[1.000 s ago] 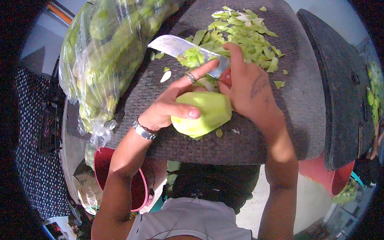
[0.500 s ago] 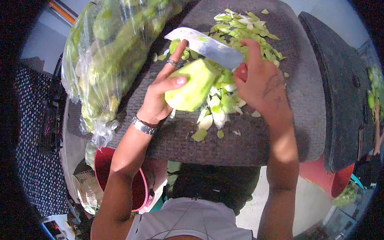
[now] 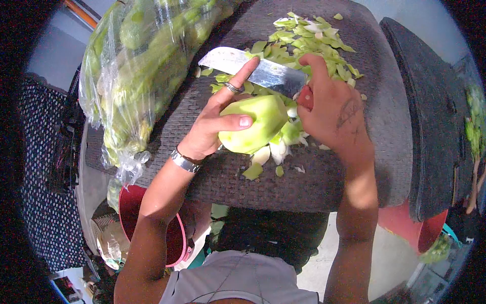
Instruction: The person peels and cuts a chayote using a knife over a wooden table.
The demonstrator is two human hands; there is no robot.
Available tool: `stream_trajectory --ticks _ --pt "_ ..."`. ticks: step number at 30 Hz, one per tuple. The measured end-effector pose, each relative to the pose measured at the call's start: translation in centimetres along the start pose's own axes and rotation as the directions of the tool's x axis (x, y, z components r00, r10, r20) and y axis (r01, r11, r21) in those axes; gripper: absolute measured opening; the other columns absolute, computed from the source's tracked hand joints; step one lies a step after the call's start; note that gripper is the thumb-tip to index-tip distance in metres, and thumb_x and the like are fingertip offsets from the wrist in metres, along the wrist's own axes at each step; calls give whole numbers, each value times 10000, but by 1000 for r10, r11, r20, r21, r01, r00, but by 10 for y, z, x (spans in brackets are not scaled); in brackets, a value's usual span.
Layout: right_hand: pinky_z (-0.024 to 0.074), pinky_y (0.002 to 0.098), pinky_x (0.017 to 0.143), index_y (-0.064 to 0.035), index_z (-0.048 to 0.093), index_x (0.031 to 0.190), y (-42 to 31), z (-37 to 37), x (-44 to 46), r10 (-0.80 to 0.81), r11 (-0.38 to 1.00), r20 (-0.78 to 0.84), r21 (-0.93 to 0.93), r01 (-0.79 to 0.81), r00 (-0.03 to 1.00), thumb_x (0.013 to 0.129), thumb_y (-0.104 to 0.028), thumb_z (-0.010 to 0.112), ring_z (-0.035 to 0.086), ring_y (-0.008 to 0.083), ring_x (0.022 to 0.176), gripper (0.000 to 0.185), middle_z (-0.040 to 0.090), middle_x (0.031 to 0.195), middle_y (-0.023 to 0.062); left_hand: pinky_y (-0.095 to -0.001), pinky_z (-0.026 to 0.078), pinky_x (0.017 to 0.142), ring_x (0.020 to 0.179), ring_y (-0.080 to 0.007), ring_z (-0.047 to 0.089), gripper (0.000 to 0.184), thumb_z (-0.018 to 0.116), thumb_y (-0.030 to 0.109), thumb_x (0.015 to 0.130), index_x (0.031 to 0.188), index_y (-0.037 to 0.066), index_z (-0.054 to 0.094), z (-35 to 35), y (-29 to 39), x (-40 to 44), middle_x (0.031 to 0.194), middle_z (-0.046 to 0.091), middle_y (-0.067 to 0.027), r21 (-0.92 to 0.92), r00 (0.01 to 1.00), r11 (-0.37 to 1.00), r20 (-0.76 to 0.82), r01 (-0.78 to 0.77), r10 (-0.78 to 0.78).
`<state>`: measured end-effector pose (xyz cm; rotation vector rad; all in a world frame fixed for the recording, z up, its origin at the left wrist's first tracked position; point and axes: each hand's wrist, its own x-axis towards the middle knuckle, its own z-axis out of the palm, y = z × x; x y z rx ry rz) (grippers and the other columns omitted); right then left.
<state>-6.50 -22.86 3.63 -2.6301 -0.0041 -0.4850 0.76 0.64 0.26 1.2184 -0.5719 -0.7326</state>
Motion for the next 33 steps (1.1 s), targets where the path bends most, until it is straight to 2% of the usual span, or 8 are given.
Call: stream_trajectory --ticks 6,10,11,19,25,28,31,33 --pt "559 431 697 -129 524 1324 9 3 2 48 994 -16 -98 -49 999 765 -12 716 731 329 748 603 709 780 114 -319 521 992 1111 -209 668 1059 773 123 866 1687 118 105 6 1 3 1308 646 -160 -288 969 952 -244 -103 31" --pt "554 441 684 -130 533 1308 25 8 4 98 982 -60 -158 -106 993 789 -50 737 717 343 721 563 690 749 119 -495 616 838 1081 -321 704 789 662 301 953 1610 59 298 -7 -1 2 1363 621 -180 -264 960 963 -280 -62 -15" --pt "548 437 669 -123 542 1293 27 9 4 99 989 -98 -96 -109 990 807 -69 746 710 324 697 530 676 728 119 -529 625 720 1016 -343 714 644 616 386 981 1494 30 460 -6 -4 5 1288 658 -188 -253 943 965 -333 -65 -24" --pt "456 339 474 -65 609 1065 4 6 8 260 876 -217 463 -136 941 1036 -272 626 583 133 491 209 587 591 46 -399 589 754 1034 -308 717 548 531 483 1021 1353 57 626 -11 -8 10 1204 721 -157 -603 908 795 -367 -68 -201" --pt "354 287 407 -63 623 993 0 -3 4 312 465 568 608 -644 761 1073 -308 561 499 85 440 265 530 566 -12 -350 578 758 1071 -278 720 565 489 520 1051 1377 75 611 -8 -1 12 1243 716 -158 -556 889 825 -423 -103 -174" --pt "390 311 426 -61 628 979 -10 5 2 339 570 422 618 -541 841 1044 -354 614 535 122 445 301 534 556 7 -387 605 768 1046 -282 727 566 473 515 1060 1393 73 591 -15 -3 12 1240 715 -157 -524 919 849 -363 -64 -154" --pt "429 338 454 -64 635 977 -15 22 0 160 941 -85 315 -126 984 979 -427 707 573 162 462 370 542 550 25 -421 625 780 1018 -288 733 552 459 496 1069 1395 67 578 -18 -5 7 1223 718 -155 -553 955 833 -246 5 -168" --pt "453 361 475 -67 641 975 -26 19 -3 109 953 12 283 -108 994 926 -466 757 594 181 479 419 554 553 37 -427 627 794 1006 -294 733 547 458 494 1070 1381 62 585 -16 -5 5 1210 720 -152 -574 962 819 -216 14 -168"
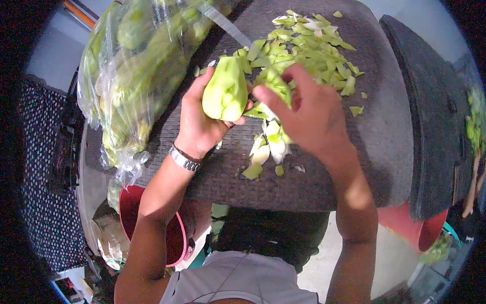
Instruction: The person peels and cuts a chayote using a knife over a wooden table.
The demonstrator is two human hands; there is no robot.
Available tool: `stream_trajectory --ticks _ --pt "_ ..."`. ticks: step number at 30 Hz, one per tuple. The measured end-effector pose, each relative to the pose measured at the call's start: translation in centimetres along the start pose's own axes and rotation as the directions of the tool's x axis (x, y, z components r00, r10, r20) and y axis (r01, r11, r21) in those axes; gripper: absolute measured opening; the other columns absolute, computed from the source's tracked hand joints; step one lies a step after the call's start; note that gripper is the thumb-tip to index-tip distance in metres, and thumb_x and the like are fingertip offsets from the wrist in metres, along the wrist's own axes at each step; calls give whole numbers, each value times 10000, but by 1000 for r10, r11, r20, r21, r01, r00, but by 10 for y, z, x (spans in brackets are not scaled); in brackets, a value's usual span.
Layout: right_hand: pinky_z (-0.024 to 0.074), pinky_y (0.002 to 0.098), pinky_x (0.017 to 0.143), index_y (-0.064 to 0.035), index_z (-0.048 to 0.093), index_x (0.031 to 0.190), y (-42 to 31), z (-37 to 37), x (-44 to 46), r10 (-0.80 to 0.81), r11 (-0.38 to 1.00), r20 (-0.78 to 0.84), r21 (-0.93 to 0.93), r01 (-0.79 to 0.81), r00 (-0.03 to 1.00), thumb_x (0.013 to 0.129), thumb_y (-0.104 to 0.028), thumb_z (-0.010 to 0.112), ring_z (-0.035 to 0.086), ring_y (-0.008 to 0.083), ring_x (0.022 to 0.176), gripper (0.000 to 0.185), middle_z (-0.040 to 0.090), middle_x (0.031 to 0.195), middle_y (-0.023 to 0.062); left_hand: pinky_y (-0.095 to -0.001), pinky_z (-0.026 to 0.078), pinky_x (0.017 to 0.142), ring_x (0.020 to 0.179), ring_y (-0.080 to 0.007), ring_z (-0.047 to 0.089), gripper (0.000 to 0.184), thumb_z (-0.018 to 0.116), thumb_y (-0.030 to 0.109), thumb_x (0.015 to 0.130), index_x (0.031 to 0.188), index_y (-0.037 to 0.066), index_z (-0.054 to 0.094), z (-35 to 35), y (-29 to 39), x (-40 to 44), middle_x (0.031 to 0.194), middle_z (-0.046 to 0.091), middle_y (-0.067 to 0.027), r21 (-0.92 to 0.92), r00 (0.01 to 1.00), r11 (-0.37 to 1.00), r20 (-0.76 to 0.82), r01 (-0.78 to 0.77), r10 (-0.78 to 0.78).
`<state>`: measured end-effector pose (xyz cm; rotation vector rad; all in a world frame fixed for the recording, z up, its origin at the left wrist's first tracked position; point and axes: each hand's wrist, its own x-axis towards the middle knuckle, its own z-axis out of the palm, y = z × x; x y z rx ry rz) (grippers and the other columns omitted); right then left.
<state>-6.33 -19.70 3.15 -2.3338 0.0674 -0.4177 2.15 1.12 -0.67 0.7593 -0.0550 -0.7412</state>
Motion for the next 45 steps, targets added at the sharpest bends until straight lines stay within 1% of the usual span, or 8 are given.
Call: stream_trajectory --ticks 9,15,19,22,26,39,42,45 --pt "515 336 519 -97 609 1035 -6 24 -17 -374 921 66 -90 379 925 777 -504 881 651 198 525 554 601 599 29 -422 562 968 1028 -272 722 533 509 541 1046 1282 83 645 -7 -12 6 1140 735 -122 -49 999 999 -38 5 -7" --pt "400 330 492 -53 631 985 0 2 1 186 982 68 -55 -182 980 872 -492 821 505 124 488 491 577 594 45 -396 632 583 929 -204 743 490 552 505 1045 1266 73 619 11 -6 -5 1055 736 -77 122 995 991 -67 -58 67" --pt "336 306 491 -24 651 1023 0 9 -4 109 985 51 125 -115 993 929 -409 788 410 71 521 419 492 569 -7 -384 624 583 878 -204 748 504 556 517 1039 1251 66 632 15 -5 -5 1034 741 -80 112 996 993 -74 -35 43" --pt "468 346 538 -27 676 1001 -14 13 -11 68 993 89 95 -76 994 944 -417 755 599 153 558 402 604 614 55 -378 619 580 860 -208 751 513 555 523 1037 1241 60 641 14 -6 -6 1024 746 -86 124 996 992 -81 -18 28" --pt "466 332 533 -22 652 987 2 9 1 283 957 -52 86 -278 958 938 -349 775 591 146 547 353 606 615 68 -378 606 559 839 -241 748 552 517 546 1040 1291 64 619 11 -4 -4 1057 742 -108 138 998 990 -68 1 8" --pt "483 350 549 -31 629 996 14 15 3 303 941 -78 185 -285 950 936 -326 764 626 156 572 330 616 623 68 -394 593 524 823 -296 750 584 519 568 1027 1305 63 616 15 -6 -6 1082 737 -146 170 999 985 -36 -21 28" --pt "504 377 530 -57 587 987 -1 9 -3 56 994 -18 95 -54 998 915 -445 776 666 213 554 437 628 626 83 -403 624 686 953 -238 742 483 542 488 1051 1254 56 619 11 -3 -7 1052 736 -115 32 998 999 62 -15 13" --pt "490 351 502 -76 554 1009 -8 18 -17 -225 974 35 -33 226 974 851 -482 831 640 197 516 516 617 618 41 -422 608 858 981 -297 732 623 473 577 1049 1300 24 612 4 -19 2 1118 732 -164 -156 987 982 -139 -105 83"
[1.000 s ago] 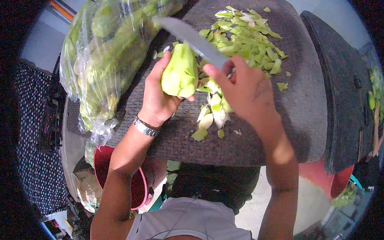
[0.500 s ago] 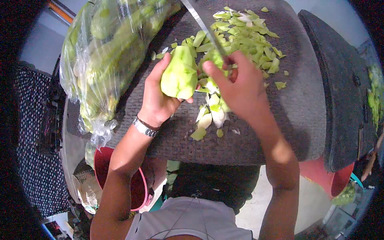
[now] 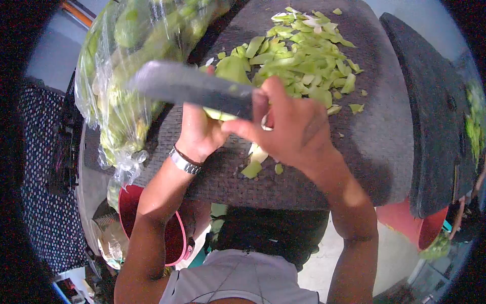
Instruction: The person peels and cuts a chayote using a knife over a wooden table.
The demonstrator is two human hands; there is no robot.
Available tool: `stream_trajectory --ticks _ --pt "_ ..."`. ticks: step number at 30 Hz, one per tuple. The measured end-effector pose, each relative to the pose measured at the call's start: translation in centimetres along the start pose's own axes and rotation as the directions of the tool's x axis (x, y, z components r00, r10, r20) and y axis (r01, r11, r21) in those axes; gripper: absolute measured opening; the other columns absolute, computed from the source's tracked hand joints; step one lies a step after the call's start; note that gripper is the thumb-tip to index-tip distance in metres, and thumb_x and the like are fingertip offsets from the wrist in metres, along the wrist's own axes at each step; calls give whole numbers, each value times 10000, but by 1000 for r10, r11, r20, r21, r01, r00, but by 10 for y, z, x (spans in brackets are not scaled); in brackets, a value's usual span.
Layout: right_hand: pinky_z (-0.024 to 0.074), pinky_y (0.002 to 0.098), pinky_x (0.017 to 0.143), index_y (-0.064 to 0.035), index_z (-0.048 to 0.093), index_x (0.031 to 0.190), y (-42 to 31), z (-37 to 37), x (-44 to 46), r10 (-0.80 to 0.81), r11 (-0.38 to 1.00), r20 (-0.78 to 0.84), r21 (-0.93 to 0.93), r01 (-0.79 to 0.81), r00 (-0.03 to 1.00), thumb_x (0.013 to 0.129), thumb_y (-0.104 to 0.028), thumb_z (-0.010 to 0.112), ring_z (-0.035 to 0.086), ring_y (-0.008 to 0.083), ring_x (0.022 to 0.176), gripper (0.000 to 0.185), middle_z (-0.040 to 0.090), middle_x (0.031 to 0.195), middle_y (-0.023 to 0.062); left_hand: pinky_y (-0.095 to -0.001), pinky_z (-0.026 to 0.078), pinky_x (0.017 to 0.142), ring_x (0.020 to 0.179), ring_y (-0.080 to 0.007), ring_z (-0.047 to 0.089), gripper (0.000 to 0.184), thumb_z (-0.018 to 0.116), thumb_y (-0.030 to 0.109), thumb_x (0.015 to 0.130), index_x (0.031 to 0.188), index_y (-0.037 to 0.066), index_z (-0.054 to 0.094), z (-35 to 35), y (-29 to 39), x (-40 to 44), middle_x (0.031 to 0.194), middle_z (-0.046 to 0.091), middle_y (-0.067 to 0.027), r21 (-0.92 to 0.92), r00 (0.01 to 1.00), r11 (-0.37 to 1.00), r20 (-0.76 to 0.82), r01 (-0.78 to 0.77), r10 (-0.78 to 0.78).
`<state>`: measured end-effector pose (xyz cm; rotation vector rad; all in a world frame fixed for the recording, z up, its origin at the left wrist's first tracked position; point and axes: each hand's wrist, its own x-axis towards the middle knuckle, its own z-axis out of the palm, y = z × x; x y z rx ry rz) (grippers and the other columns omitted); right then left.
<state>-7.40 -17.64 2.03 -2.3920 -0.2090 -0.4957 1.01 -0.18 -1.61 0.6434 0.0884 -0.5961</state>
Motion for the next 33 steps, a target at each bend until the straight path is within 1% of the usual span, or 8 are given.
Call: stream_trajectory --ticks 1,10,13,16,19,22,26,33 --pt "479 333 490 -82 542 1021 1 4 -3 -85 995 15 -51 85 996 824 -482 855 622 181 498 545 611 614 21 -407 555 979 1038 -289 713 625 458 582 1056 1269 17 619 -8 6 4 1137 726 -163 101 977 987 157 127 -141" --pt "528 370 511 -72 524 1039 4 9 -3 -171 980 63 -91 176 983 813 -562 826 690 233 543 619 654 648 22 -386 579 906 982 -260 725 544 526 555 1046 1205 47 636 -5 7 0 1100 734 -138 -73 918 954 304 290 -255" --pt "533 381 517 -71 540 1033 6 11 -4 -181 973 51 -133 186 982 813 -557 830 696 242 548 607 653 647 26 -386 575 914 988 -250 723 551 546 558 1036 1221 46 627 1 6 -4 1108 732 -127 -7 954 978 218 210 -204" --pt "539 406 538 -71 566 1019 7 8 -1 -94 979 84 -173 107 992 846 -541 806 707 292 572 555 656 646 45 -390 609 813 974 -248 731 542 551 547 1032 1226 47 626 7 2 -3 1101 732 -123 40 990 992 63 123 -126" --pt "492 387 548 -59 607 993 20 1 10 173 979 1 -113 -172 985 933 -518 738 650 235 547 481 609 633 67 -403 616 638 889 -294 741 533 511 516 1038 1310 70 614 -1 9 -2 1132 727 -159 135 990 986 91 96 -108" --pt "497 401 585 -18 636 898 31 -13 20 417 904 73 74 -422 906 981 -568 653 645 250 584 557 623 638 119 -374 610 592 847 -304 740 548 526 519 1030 1330 68 607 5 12 -5 1121 727 -164 130 988 987 112 94 -109" --pt "402 361 542 -7 644 861 27 -13 19 418 889 3 203 -409 909 981 -595 651 496 156 563 600 540 606 78 -380 586 659 864 -302 734 569 524 545 1028 1331 74 619 16 8 -5 1092 733 -180 41 996 999 -85 25 -22" --pt "342 345 532 -4 626 713 33 -12 20 504 847 -37 216 -486 863 977 -585 666 407 110 579 640 479 585 21 -406 593 725 880 -310 726 615 505 566 1023 1364 64 603 5 13 -5 1140 723 -197 152 993 986 91 64 -78"
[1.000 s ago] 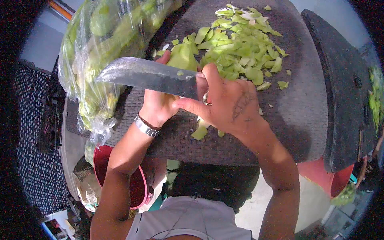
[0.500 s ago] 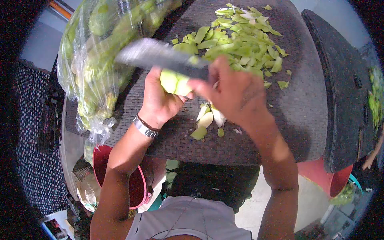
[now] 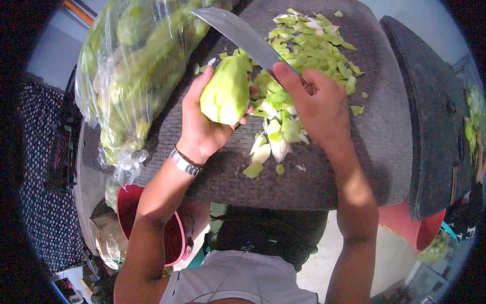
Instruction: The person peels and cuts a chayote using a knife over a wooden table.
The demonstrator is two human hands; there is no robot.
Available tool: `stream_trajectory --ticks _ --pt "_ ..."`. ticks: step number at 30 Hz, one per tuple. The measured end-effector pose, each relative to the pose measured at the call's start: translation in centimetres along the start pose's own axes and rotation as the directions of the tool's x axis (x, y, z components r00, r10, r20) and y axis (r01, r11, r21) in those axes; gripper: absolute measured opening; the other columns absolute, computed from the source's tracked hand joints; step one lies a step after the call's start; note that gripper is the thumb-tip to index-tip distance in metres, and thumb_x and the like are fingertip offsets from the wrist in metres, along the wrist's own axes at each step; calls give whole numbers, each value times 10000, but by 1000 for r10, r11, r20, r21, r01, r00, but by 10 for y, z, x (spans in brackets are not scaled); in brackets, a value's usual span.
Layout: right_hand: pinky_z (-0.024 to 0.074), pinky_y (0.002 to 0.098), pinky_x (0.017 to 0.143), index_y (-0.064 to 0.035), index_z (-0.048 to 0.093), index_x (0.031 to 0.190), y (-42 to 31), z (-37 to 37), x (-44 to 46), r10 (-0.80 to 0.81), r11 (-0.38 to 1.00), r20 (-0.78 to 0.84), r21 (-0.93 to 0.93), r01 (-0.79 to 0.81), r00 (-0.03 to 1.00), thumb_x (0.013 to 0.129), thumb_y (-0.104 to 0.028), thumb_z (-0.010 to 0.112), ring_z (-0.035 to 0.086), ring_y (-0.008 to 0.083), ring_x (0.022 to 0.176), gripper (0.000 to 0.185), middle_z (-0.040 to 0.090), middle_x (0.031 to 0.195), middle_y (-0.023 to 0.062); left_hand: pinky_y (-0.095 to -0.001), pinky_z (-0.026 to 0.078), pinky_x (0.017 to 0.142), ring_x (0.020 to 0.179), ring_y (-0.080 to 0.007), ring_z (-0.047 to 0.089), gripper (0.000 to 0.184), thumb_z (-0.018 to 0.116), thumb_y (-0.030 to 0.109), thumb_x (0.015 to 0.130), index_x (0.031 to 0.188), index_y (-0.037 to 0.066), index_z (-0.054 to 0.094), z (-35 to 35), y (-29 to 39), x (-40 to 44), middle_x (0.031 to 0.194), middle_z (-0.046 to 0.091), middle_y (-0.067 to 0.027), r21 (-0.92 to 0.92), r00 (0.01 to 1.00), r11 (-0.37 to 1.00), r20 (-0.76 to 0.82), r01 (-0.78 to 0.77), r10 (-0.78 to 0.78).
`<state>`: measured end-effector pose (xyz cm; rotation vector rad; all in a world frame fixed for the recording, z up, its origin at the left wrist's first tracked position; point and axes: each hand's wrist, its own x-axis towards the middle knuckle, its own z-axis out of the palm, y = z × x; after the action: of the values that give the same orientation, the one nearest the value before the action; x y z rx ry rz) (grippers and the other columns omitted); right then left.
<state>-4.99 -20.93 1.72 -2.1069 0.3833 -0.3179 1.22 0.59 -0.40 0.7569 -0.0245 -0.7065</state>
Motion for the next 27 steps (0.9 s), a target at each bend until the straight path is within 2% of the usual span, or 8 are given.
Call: stream_trajectory --ticks 2,5,8,11,14,17,20,27 --pt "373 336 540 -5 629 679 1 -1 2 34 999 -4 -29 -34 999 988 -572 656 449 101 574 646 516 581 21 -425 606 765 872 -322 722 628 508 565 1017 1376 57 593 5 1 -3 1156 716 -206 30 1000 1000 5 -6 6" --pt "424 324 548 -5 656 684 5 -1 5 64 977 -10 203 -60 998 1002 -559 636 534 104 552 639 568 565 30 -454 614 818 910 -341 715 645 515 562 1008 1392 46 573 2 1 -3 1190 695 -214 7 997 999 68 45 -46" --pt "459 322 546 -8 697 717 24 -4 14 102 985 12 136 -103 995 1023 -519 610 589 122 527 602 607 560 35 -466 610 834 987 -346 707 643 527 554 1002 1390 43 564 0 0 -2 1217 677 -213 -70 980 994 188 82 -68" --pt "447 331 518 -10 709 714 -4 -10 5 158 984 24 84 -160 987 1036 -473 593 571 132 486 576 589 533 38 -474 604 842 1048 -341 698 625 547 540 998 1381 46 565 4 -1 -4 1219 675 -204 -91 997 995 70 37 -31" --pt "447 332 509 -8 710 704 -5 -10 5 101 995 69 -15 -100 992 1050 -441 568 580 132 486 572 600 535 55 -480 602 847 1041 -340 701 593 567 527 998 1357 55 578 5 -3 -2 1195 686 -201 -99 999 994 -7 -41 40" --pt "441 328 500 -11 710 716 -2 -11 3 53 988 105 136 -67 993 1054 -439 558 582 136 479 566 601 530 64 -484 599 845 1045 -340 702 552 574 528 1002 1309 70 605 -3 -3 1 1172 700 -187 3 998 998 25 -63 63" --pt "436 319 495 -15 722 746 23 -3 14 18 983 -20 184 -14 1000 1055 -431 555 573 134 466 544 611 534 59 -480 598 839 1014 -328 704 527 569 542 1003 1265 88 632 6 0 -5 1148 712 -166 -95 1000 995 17 11 -9" --pt "354 310 399 -71 603 659 7 -9 9 206 915 164 317 -249 965 1061 -488 535 460 118 377 583 506 486 8 -499 552 899 1016 -322 682 464 497 485 1056 1261 93 637 -6 0 5 1158 708 -148 -302 999 953 -25 12 -21"
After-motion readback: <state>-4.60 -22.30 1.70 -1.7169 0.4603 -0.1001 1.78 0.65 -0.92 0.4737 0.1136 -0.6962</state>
